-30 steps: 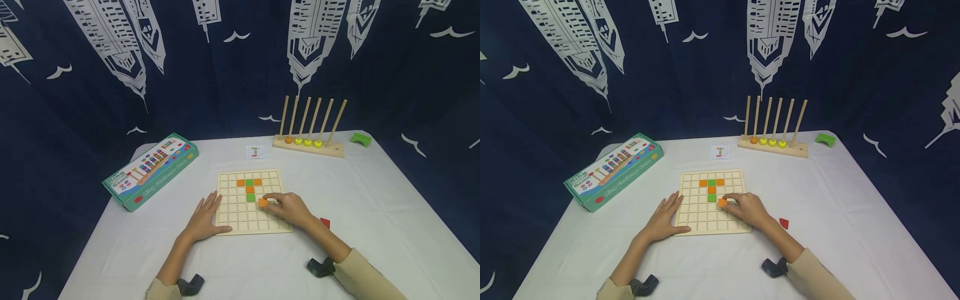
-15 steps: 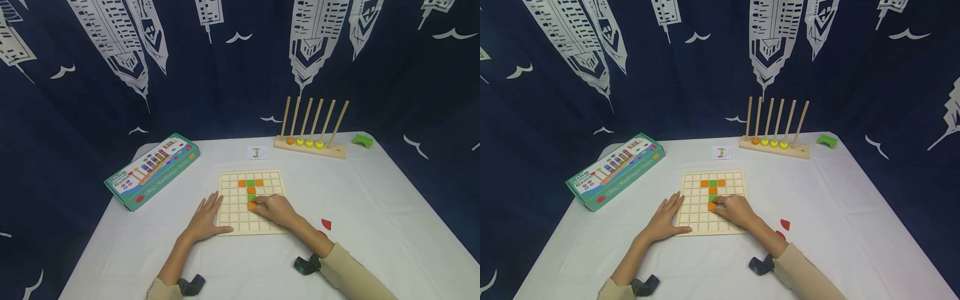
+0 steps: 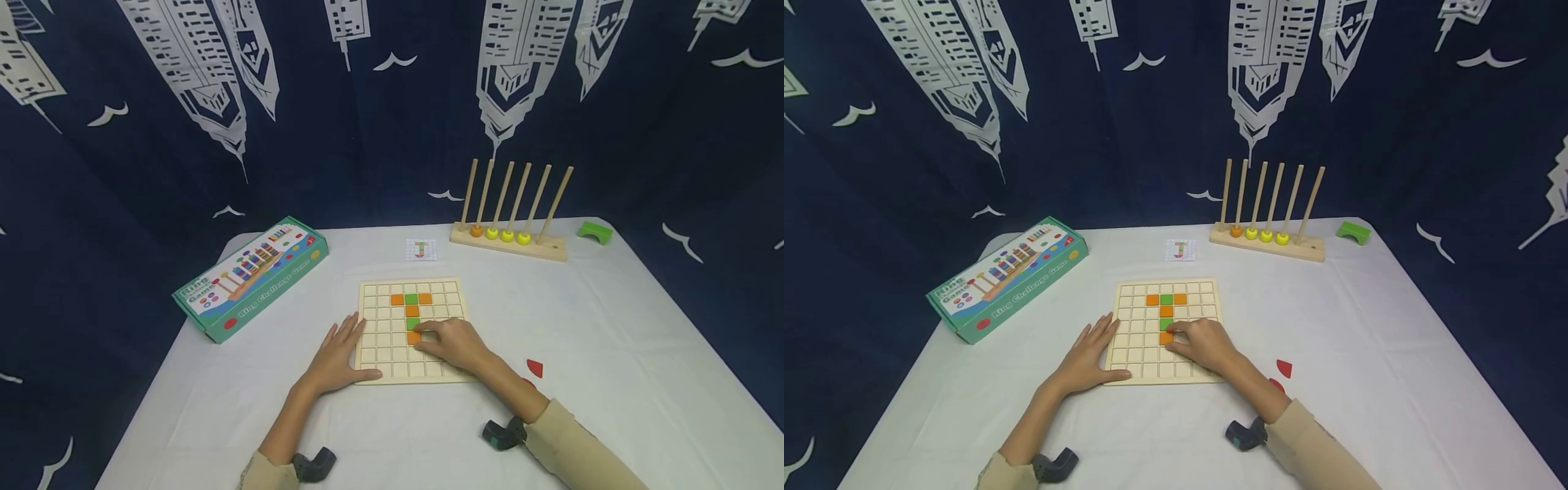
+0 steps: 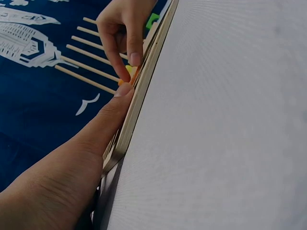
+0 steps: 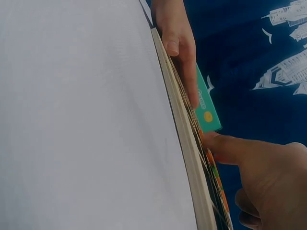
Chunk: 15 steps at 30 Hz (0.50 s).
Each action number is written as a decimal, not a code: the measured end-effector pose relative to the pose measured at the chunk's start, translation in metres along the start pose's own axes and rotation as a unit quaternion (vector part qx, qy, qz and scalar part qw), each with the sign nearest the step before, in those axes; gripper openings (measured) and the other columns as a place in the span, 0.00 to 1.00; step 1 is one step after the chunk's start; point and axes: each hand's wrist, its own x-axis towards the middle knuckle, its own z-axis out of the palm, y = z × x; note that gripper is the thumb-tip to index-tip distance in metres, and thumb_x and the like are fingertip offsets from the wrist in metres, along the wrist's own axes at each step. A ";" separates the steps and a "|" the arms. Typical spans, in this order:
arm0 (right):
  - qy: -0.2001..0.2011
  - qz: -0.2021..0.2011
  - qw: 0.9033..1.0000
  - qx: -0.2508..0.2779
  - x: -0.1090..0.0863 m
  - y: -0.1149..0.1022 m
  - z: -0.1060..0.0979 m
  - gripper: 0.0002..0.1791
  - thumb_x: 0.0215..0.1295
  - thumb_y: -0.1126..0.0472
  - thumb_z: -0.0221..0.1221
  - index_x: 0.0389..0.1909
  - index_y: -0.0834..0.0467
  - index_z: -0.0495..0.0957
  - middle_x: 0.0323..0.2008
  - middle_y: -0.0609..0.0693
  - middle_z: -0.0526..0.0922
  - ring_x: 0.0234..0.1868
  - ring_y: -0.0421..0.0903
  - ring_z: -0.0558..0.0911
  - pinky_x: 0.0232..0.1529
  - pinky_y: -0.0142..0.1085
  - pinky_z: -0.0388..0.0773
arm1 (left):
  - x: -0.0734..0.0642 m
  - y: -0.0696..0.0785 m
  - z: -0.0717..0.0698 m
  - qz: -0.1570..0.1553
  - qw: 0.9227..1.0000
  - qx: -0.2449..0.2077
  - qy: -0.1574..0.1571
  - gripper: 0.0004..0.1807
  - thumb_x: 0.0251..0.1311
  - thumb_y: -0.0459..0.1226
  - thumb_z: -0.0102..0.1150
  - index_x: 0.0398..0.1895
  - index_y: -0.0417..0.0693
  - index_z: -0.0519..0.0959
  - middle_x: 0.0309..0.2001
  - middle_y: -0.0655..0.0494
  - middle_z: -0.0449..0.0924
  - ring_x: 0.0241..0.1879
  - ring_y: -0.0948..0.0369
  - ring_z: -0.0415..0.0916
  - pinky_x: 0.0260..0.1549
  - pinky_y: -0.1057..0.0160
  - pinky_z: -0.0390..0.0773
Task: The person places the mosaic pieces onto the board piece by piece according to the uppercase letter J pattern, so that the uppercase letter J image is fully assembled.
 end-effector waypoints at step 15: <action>-0.001 0.060 0.997 0.039 -0.036 0.034 -0.053 0.17 0.53 0.48 0.66 0.43 0.49 0.83 0.08 0.35 0.54 0.12 0.32 0.52 0.14 0.27 0.53 | 0.000 -0.001 0.002 0.009 1.000 0.004 0.010 0.61 0.37 0.72 0.56 0.70 0.43 0.54 0.72 0.49 0.45 0.71 0.57 0.39 0.67 0.54 0.38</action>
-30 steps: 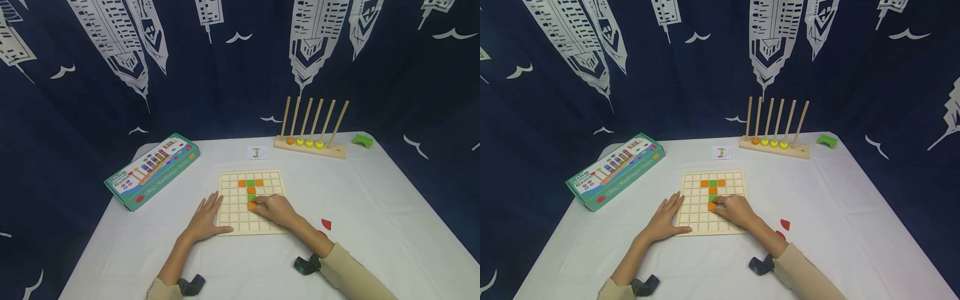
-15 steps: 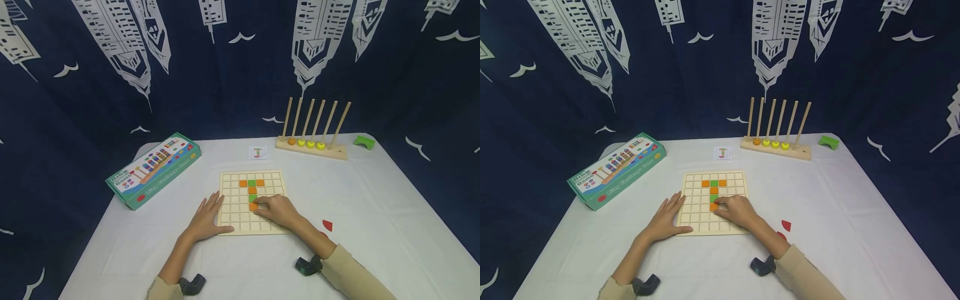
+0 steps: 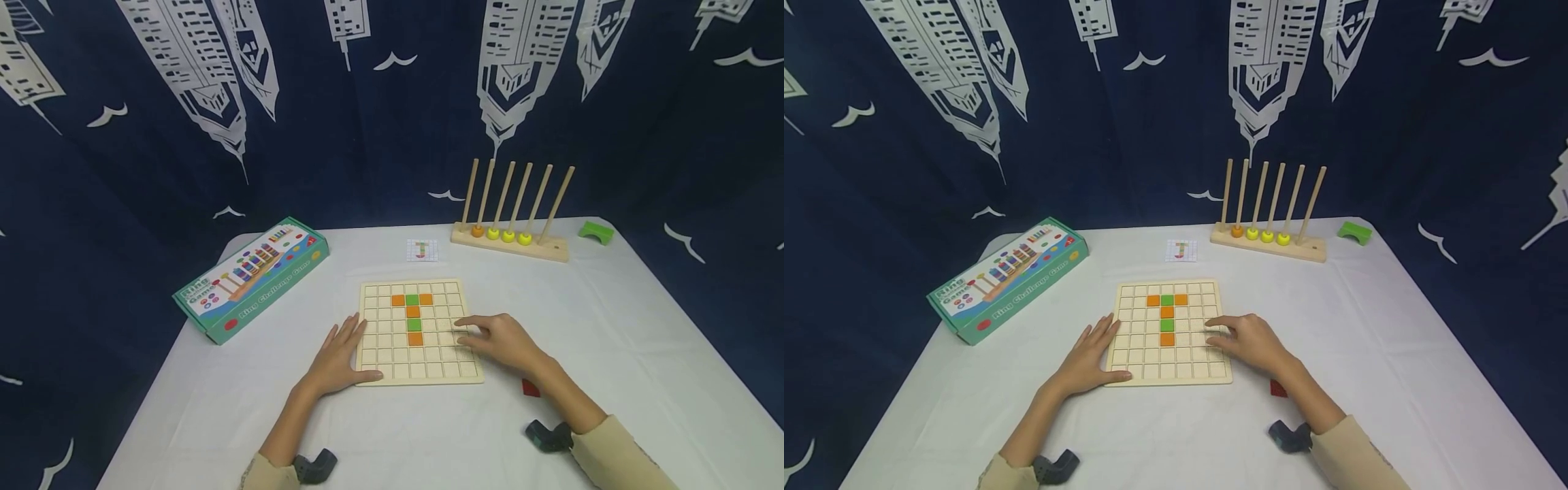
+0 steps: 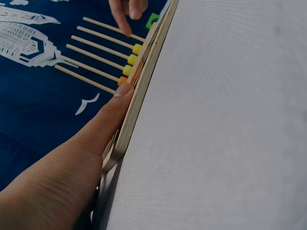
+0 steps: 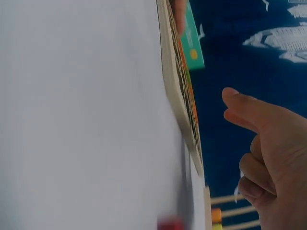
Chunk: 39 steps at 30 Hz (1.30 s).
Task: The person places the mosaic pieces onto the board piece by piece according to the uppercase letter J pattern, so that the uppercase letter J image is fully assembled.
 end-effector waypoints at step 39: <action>0.043 0.040 0.998 -0.019 -0.097 0.085 -0.048 0.15 0.45 0.54 0.72 0.36 0.46 0.84 0.11 0.34 0.54 0.15 0.30 0.51 0.13 0.26 0.53 | 0.002 0.001 -0.003 -0.007 1.000 0.001 -0.015 0.62 0.37 0.72 0.57 0.71 0.43 0.52 0.72 0.49 0.43 0.71 0.58 0.37 0.67 0.56 0.35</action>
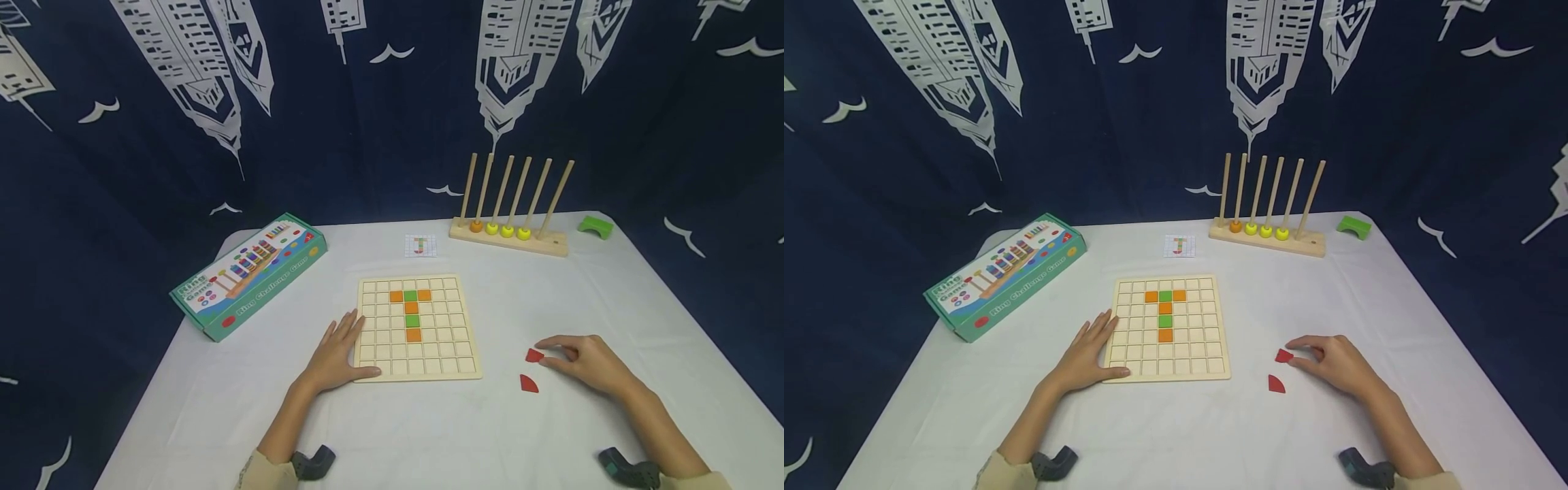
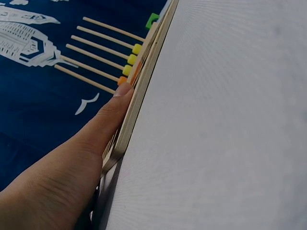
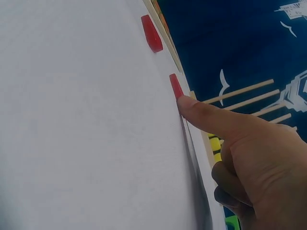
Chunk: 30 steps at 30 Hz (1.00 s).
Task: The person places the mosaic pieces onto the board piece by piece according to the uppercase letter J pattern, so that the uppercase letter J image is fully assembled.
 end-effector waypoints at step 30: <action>-0.046 -0.054 0.997 0.020 0.054 -0.057 0.032 0.13 0.52 0.51 0.67 0.40 0.45 0.83 0.10 0.32 0.49 0.14 0.30 0.49 0.15 0.25 0.49 | -0.001 0.000 0.000 -0.008 1.000 -0.003 -0.002 0.62 0.37 0.72 0.56 0.71 0.45 0.52 0.72 0.50 0.43 0.71 0.59 0.36 0.67 0.57 0.35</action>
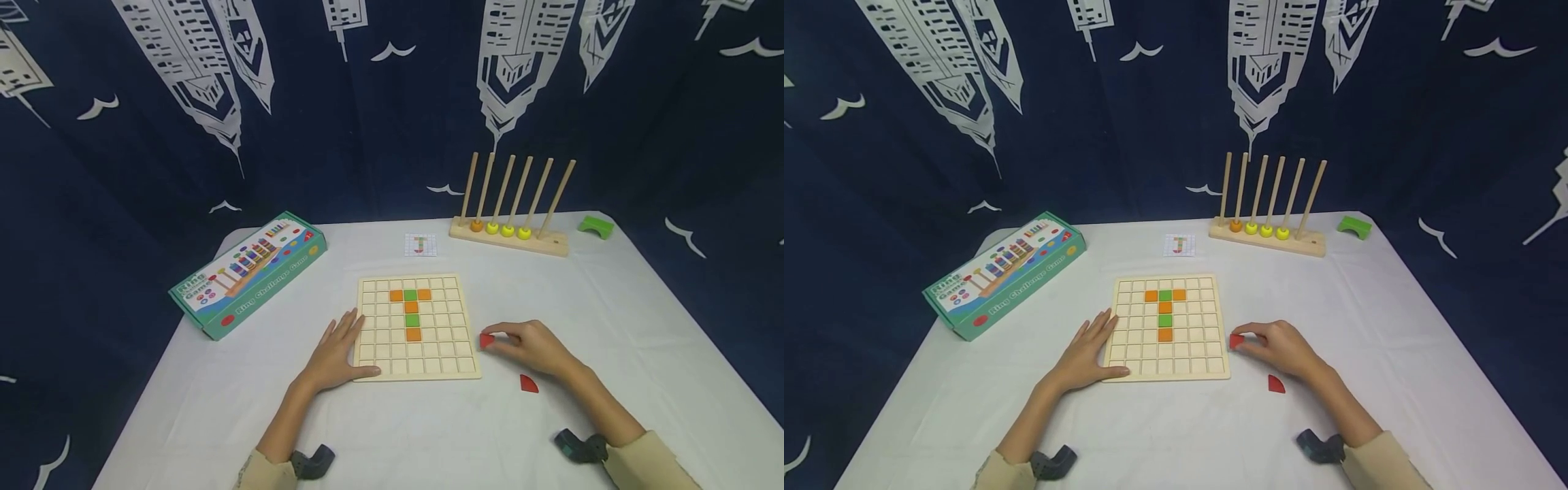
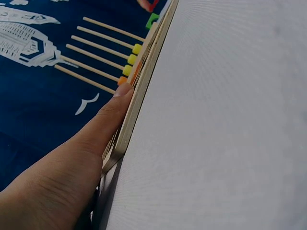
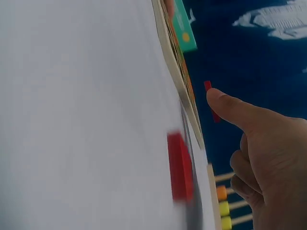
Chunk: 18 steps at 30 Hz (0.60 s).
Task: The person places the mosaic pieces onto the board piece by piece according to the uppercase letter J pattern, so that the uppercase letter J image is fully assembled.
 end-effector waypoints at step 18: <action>-0.037 -0.122 0.991 0.032 0.052 -0.054 0.052 0.14 0.56 0.49 0.63 0.42 0.49 0.83 0.11 0.30 0.69 0.15 0.29 0.51 0.17 0.24 0.53 | 0.000 0.000 0.000 -0.004 1.000 0.001 -0.005 0.62 0.37 0.73 0.55 0.71 0.45 0.52 0.72 0.52 0.41 0.71 0.60 0.36 0.67 0.58 0.33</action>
